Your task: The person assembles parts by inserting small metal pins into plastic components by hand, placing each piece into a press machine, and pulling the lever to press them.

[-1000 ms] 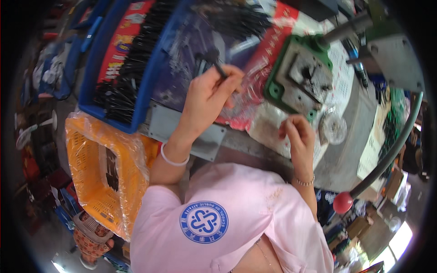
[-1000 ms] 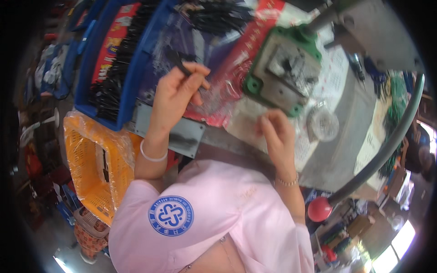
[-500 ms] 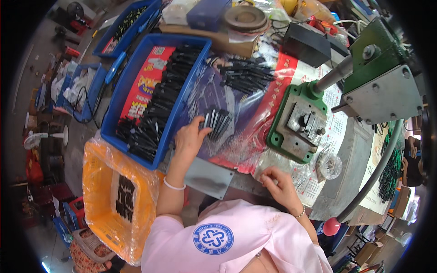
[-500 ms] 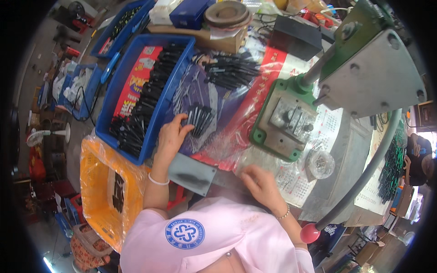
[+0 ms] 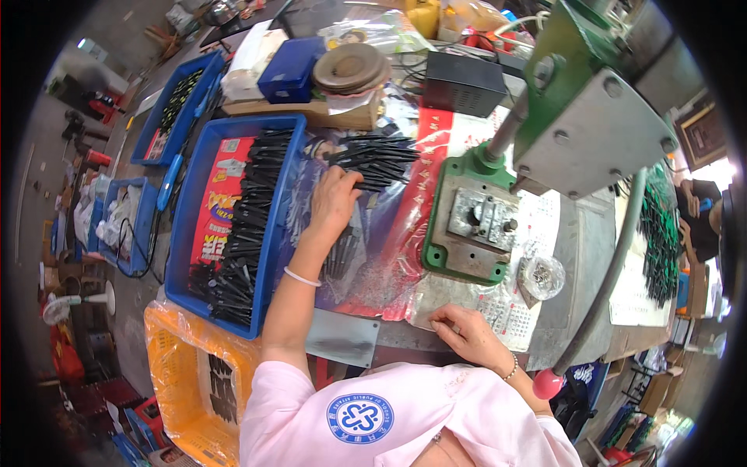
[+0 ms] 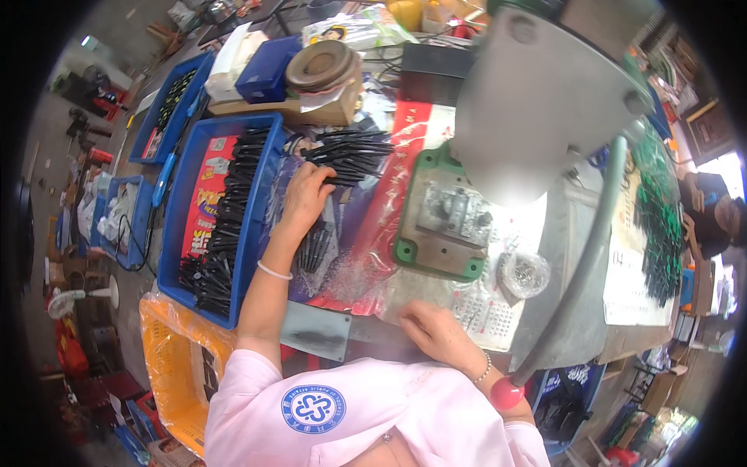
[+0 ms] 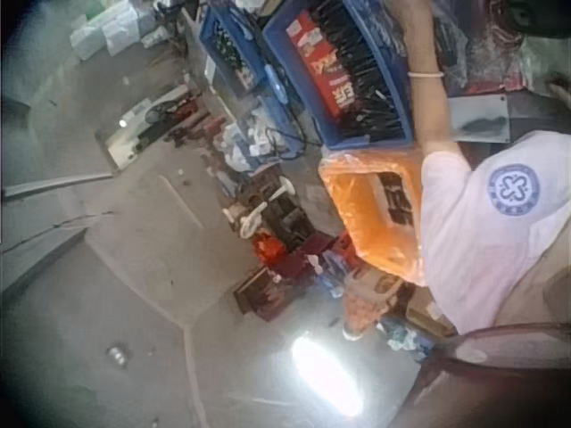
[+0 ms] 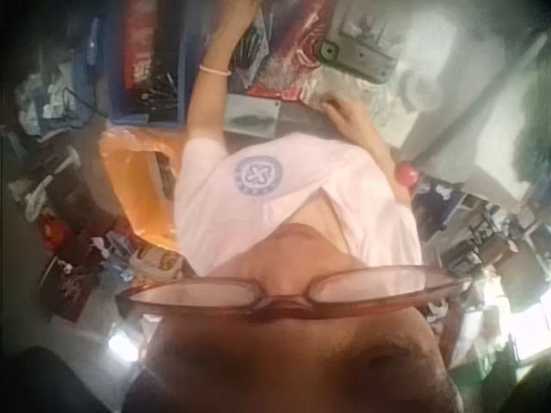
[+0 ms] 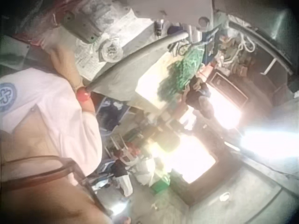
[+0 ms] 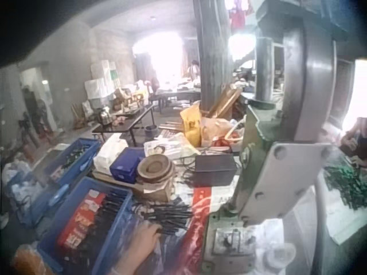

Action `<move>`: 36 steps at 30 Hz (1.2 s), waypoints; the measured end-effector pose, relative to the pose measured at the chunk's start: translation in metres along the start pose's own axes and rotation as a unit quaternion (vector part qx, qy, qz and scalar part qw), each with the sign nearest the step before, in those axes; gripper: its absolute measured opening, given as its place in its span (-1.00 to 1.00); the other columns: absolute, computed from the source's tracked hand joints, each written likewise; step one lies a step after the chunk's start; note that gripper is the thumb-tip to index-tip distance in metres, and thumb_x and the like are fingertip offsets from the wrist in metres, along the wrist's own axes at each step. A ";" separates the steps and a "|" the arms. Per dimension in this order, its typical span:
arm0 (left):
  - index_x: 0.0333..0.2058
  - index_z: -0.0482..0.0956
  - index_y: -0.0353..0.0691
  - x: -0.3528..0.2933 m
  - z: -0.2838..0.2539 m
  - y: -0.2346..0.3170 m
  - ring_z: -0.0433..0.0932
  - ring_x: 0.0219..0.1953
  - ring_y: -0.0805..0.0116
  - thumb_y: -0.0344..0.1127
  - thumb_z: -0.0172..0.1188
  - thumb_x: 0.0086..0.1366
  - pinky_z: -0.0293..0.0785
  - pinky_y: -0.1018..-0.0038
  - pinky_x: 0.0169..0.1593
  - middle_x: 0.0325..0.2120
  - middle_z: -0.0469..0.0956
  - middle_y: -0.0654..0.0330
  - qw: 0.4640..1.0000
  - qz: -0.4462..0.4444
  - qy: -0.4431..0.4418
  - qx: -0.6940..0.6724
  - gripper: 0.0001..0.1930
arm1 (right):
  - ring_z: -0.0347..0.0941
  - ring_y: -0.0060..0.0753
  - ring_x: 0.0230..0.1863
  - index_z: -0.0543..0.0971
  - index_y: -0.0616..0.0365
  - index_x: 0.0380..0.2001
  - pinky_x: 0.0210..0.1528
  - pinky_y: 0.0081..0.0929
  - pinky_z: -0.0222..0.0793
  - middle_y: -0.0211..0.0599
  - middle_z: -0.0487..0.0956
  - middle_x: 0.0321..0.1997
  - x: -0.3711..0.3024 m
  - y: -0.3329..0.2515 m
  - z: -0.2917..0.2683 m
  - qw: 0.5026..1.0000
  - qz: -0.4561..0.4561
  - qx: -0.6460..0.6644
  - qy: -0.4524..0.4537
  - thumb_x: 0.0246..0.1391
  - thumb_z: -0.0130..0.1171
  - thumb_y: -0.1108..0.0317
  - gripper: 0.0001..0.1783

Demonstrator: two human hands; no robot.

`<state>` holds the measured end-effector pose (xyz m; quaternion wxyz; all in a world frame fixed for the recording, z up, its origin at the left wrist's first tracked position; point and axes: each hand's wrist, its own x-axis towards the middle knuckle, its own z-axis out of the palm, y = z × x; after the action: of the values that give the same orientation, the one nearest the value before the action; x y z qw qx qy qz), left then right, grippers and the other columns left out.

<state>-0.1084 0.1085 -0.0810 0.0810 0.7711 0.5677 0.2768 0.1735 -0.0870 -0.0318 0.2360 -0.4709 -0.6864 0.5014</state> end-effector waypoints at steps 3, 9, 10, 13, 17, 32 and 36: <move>-0.29 0.60 -0.17 0.009 0.011 -0.002 0.49 -0.22 0.06 -0.39 0.36 0.02 0.40 0.22 -0.15 -0.37 0.46 0.12 0.999 0.019 -0.012 0.037 -0.77 | 0.53 -0.18 -0.38 0.56 0.24 -0.24 -0.31 -0.38 0.43 -0.13 0.58 -0.36 -0.014 0.007 -0.006 0.999 0.012 -0.006 0.033 0.15 0.13 0.40 -0.85; -0.35 0.51 -0.16 0.021 0.006 0.004 0.46 -0.18 0.12 -0.37 0.29 0.03 0.28 0.20 -0.20 -0.35 0.46 0.17 0.979 0.128 -0.065 0.144 -0.81 | 0.54 -0.23 -0.35 0.56 0.22 -0.26 -0.33 -0.40 0.42 -0.16 0.58 -0.37 -0.044 0.016 -0.027 0.992 0.039 -0.017 0.118 0.14 0.13 0.41 -0.86; -0.36 0.51 -0.15 0.021 0.006 0.002 0.46 -0.20 0.14 -0.37 0.27 0.04 0.27 0.22 -0.20 -0.37 0.47 0.17 0.974 0.157 -0.063 0.150 -0.83 | 0.54 -0.23 -0.36 0.56 0.22 -0.26 -0.33 -0.40 0.41 -0.17 0.57 -0.37 -0.047 0.016 -0.034 0.990 0.044 -0.019 0.132 0.13 0.13 0.41 -0.86; -0.25 0.52 -0.16 0.018 0.006 -0.009 0.47 -0.23 0.21 -0.41 0.11 0.13 0.28 0.28 -0.15 -0.39 0.46 0.19 0.953 0.214 -0.060 0.204 -0.82 | 0.52 -0.26 -0.37 0.55 0.26 -0.29 -0.32 -0.43 0.41 -0.17 0.57 -0.38 -0.055 0.006 -0.059 0.978 0.124 0.022 0.169 0.13 0.14 0.42 -0.87; -0.07 0.46 -0.22 0.016 0.010 0.004 0.45 -0.22 0.23 -0.47 0.00 0.17 0.27 0.33 -0.08 -0.36 0.42 0.18 0.936 0.236 -0.054 0.254 -0.68 | 0.55 -0.23 -0.37 0.54 0.27 -0.24 -0.30 -0.37 0.42 -0.09 0.59 -0.34 -0.069 0.035 -0.083 0.958 0.066 0.031 0.277 0.15 0.09 0.42 -0.84; -0.02 0.38 -0.20 0.024 0.006 -0.003 0.51 -0.13 0.10 -0.60 0.11 0.08 0.32 0.21 -0.10 -0.23 0.53 0.07 0.962 0.190 -0.144 0.134 -0.56 | 0.54 -0.03 -0.26 0.51 0.19 -0.39 -0.23 -0.17 0.46 -0.16 0.55 -0.32 -0.039 0.078 -0.133 0.891 0.126 -0.403 0.168 0.03 0.10 0.40 -0.91; -0.14 0.46 -0.28 0.013 -0.012 0.020 0.58 -0.35 0.22 -0.63 0.10 0.15 0.47 0.36 -0.25 -0.34 0.55 0.08 0.993 0.048 -0.106 -0.029 -0.72 | 0.53 -0.04 -0.27 0.50 0.19 -0.38 -0.26 -0.15 0.45 -0.15 0.54 -0.30 -0.037 0.081 -0.133 0.891 0.138 -0.404 0.152 0.03 0.10 0.41 -0.90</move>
<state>-0.0953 0.1112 -0.0578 0.1502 0.8200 0.5094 0.2133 0.3295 -0.0529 -0.0490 0.0553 -0.6861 -0.7135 0.1308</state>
